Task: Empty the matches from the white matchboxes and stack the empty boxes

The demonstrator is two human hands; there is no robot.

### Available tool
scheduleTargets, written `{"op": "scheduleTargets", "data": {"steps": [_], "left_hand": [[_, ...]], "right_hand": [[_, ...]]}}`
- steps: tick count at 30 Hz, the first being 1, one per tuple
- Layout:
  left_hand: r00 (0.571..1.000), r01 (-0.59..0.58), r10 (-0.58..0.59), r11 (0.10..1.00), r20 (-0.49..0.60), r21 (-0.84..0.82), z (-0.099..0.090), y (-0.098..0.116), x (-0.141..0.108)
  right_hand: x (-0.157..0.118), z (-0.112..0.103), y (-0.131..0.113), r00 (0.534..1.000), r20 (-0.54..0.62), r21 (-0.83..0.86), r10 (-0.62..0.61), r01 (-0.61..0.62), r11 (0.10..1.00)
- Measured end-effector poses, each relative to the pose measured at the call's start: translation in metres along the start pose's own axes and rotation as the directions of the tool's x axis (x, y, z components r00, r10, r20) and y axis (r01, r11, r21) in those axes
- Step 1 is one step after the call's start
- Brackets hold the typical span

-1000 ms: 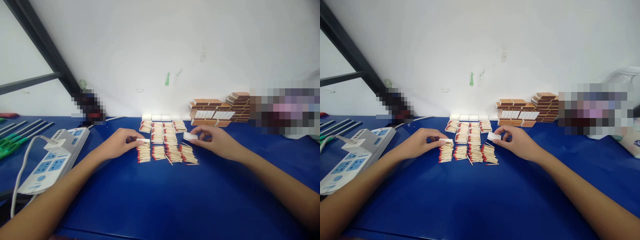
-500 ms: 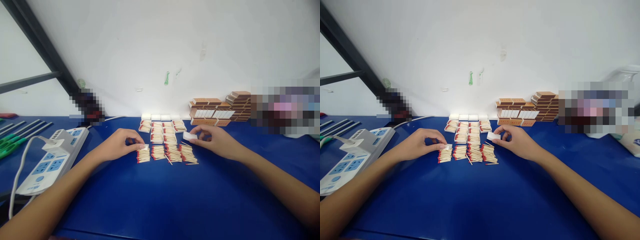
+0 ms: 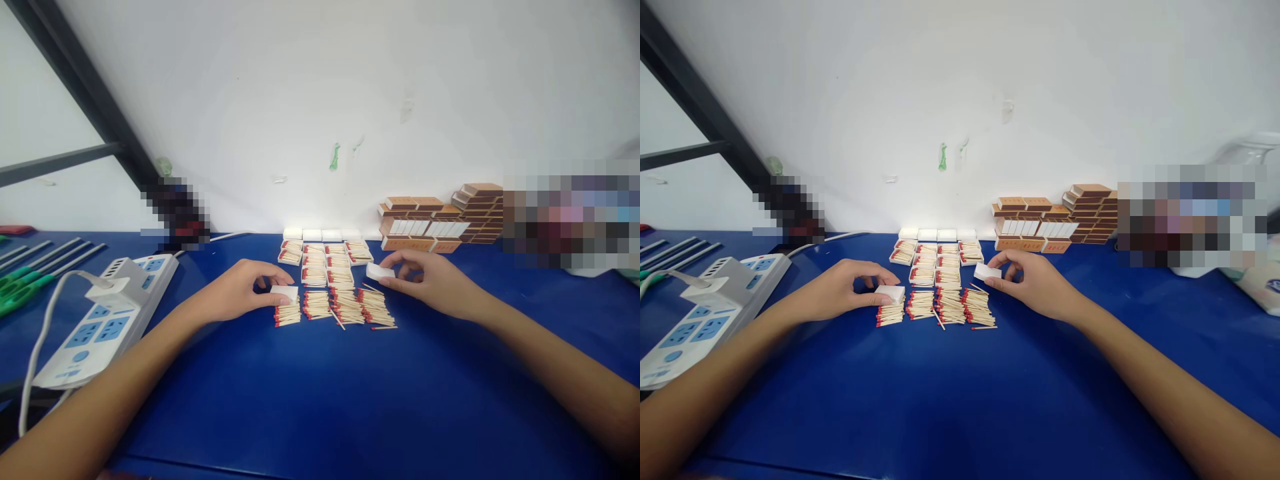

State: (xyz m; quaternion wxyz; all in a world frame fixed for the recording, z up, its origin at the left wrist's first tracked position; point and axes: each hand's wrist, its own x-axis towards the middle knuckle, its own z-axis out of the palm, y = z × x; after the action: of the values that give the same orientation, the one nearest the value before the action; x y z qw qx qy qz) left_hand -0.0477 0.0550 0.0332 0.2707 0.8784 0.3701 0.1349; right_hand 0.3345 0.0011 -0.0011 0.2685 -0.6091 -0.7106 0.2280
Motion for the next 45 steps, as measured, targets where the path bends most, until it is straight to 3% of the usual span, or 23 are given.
{"op": "scheduleTargets", "data": {"steps": [7, 12, 24, 30, 37, 41, 45], "left_hand": [[0.995, 0.044, -0.058, 0.984, -0.077, -0.175, 0.004, -0.005, 0.004], [0.995, 0.054, -0.074, 0.960, -0.063, -0.276, 0.006, -0.013, 0.007], [0.996, 0.030, -0.054, 0.956, -0.072, -0.292, 0.005, -0.016, 0.007], [0.989, -0.024, -0.024, 0.948, -0.145, -0.318, 0.004, -0.014, 0.009], [0.966, 0.100, -0.188, 0.906, -0.180, -0.410, 0.004, -0.017, 0.011], [0.949, 0.127, -0.226, 0.913, -0.219, -0.388, 0.005, -0.025, 0.013], [0.948, 0.177, -0.228, 0.957, -0.224, -0.228, 0.002, -0.026, 0.011]], "right_hand": [[0.000, -0.002, -0.001, 1.000, -0.017, 0.009, -0.007, 0.007, 1.000], [-0.001, -0.003, -0.004, 0.999, -0.030, -0.007, -0.017, 0.016, 1.000], [-0.002, -0.003, -0.005, 1.000, -0.029, -0.017, -0.003, 0.003, 1.000], [-0.002, -0.003, -0.007, 0.999, -0.033, -0.001, -0.022, 0.022, 1.000], [0.001, -0.006, -0.004, 0.999, -0.029, 0.014, -0.022, 0.023, 1.000], [0.004, -0.006, 0.006, 0.996, -0.077, -0.090, -0.044, 0.037, 0.995], [0.006, -0.007, 0.013, 0.986, -0.148, -0.219, -0.082, 0.048, 0.974]]}}
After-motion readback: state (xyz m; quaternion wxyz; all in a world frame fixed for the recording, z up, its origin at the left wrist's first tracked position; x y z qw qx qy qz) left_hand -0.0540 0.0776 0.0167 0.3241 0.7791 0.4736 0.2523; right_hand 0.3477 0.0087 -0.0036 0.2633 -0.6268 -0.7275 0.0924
